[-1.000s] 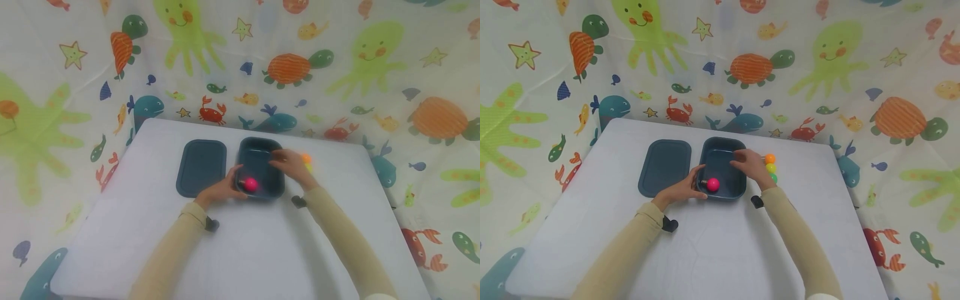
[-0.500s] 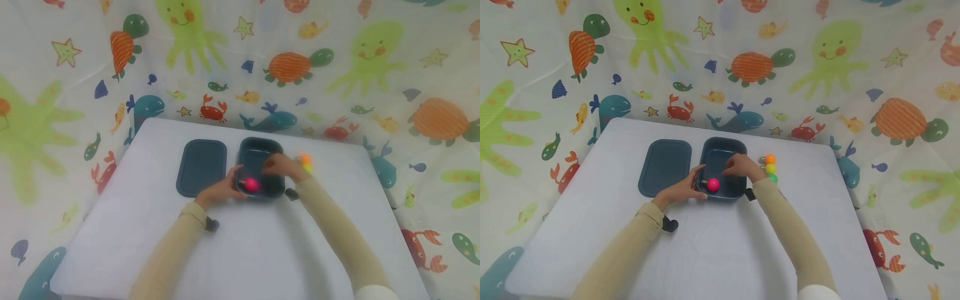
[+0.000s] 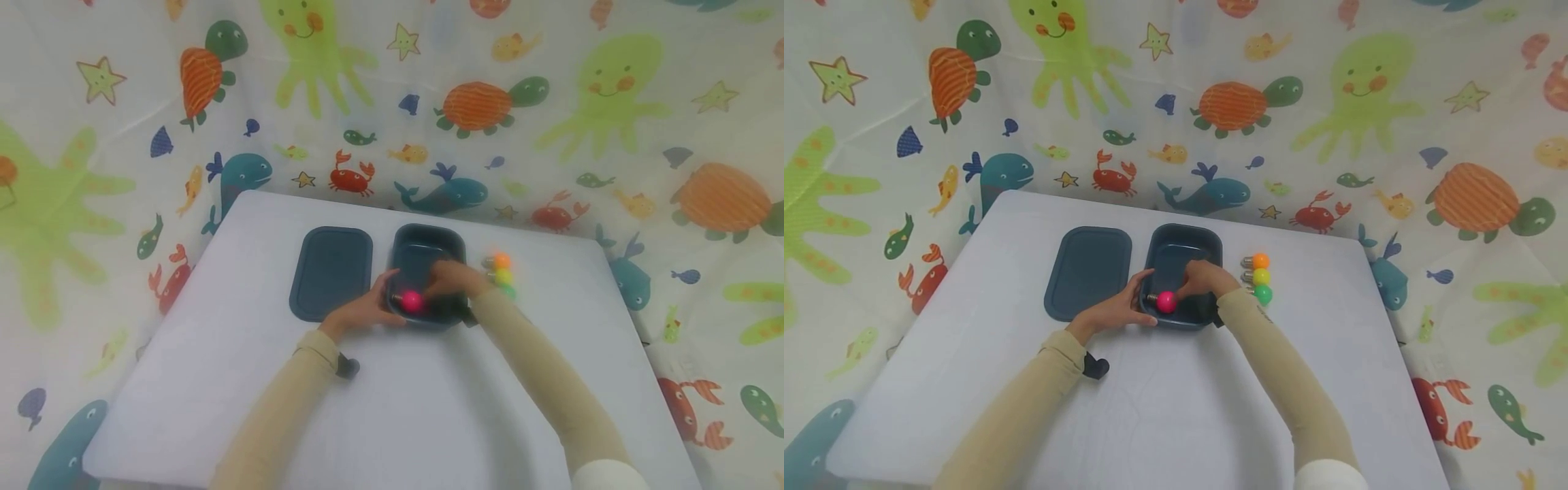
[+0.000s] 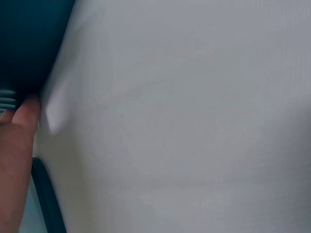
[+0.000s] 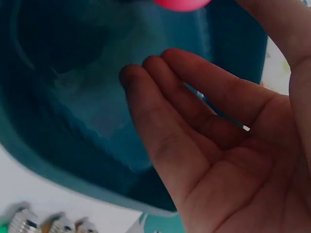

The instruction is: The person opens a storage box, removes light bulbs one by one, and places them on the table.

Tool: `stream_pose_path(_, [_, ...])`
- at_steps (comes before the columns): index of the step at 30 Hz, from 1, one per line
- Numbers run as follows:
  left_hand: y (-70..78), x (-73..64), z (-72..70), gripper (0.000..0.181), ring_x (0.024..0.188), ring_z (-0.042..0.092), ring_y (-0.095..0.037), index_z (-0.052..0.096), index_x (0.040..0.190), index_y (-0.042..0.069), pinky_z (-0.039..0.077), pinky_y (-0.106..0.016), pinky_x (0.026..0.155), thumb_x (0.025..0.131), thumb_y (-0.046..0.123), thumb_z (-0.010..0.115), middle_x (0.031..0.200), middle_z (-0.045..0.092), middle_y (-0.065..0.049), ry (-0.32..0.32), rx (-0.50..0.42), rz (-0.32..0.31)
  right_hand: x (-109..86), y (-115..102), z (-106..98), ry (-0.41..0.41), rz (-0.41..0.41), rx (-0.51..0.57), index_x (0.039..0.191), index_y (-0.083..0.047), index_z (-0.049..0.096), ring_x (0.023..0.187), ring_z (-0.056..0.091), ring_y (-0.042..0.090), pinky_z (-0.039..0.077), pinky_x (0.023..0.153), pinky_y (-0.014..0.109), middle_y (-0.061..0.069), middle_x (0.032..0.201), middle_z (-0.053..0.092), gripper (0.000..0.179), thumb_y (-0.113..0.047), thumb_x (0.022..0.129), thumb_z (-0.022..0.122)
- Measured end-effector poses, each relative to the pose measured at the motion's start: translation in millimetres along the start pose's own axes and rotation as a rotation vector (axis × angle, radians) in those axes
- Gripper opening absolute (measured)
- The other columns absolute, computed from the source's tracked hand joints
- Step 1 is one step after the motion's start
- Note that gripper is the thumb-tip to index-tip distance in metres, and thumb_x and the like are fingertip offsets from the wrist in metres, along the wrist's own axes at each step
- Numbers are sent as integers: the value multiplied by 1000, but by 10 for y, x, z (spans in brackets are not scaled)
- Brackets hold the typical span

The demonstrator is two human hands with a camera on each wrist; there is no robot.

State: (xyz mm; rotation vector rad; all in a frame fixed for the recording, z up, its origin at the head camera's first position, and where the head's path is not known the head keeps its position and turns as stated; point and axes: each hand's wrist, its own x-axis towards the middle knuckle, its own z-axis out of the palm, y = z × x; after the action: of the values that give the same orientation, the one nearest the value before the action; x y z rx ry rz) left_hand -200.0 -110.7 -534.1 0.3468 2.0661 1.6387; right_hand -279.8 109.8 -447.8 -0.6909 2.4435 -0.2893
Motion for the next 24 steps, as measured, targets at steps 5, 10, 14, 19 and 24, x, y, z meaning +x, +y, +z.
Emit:
stream_pose_path(5, [-25,-24,-22,110,138,31,-28,7,154,38,32,-48,111,77,22,84,160,11,-6,-16,3,23,42,-87,81,-44,42,7,86,-8,70,71,59,19,53,73,35,3,76,65,34,-39,80,79])
stream_pose_path(10, [-28,-67,-33,109,138,30,-24,8,152,42,31,-47,111,77,30,85,160,13,-7,-8,51,23,81,-175,161,-48,36,-43,79,-7,68,67,56,18,52,71,35,3,70,62,39,-45,79,78])
stream_pose_path(14, [-46,-85,-46,108,138,31,-23,8,151,44,30,-47,111,75,35,85,159,16,-7,-4,78,20,88,-250,204,-35,35,-54,72,-7,65,62,56,18,52,67,34,3,67,60,39,-43,79,77])
stream_pose_path(19, [-62,-109,-69,109,141,26,-22,8,153,43,27,-50,112,75,41,84,160,15,-6,-6,107,15,84,-316,247,-28,80,-22,79,-5,66,67,58,20,53,70,36,5,73,63,37,-40,79,78])
stream_pose_path(24, [-79,-133,-92,111,143,22,-23,8,153,43,24,-51,113,74,40,85,160,13,-6,-14,96,12,95,-354,278,-17,98,-24,77,-6,65,67,58,20,52,68,35,5,73,63,36,-39,79,79])
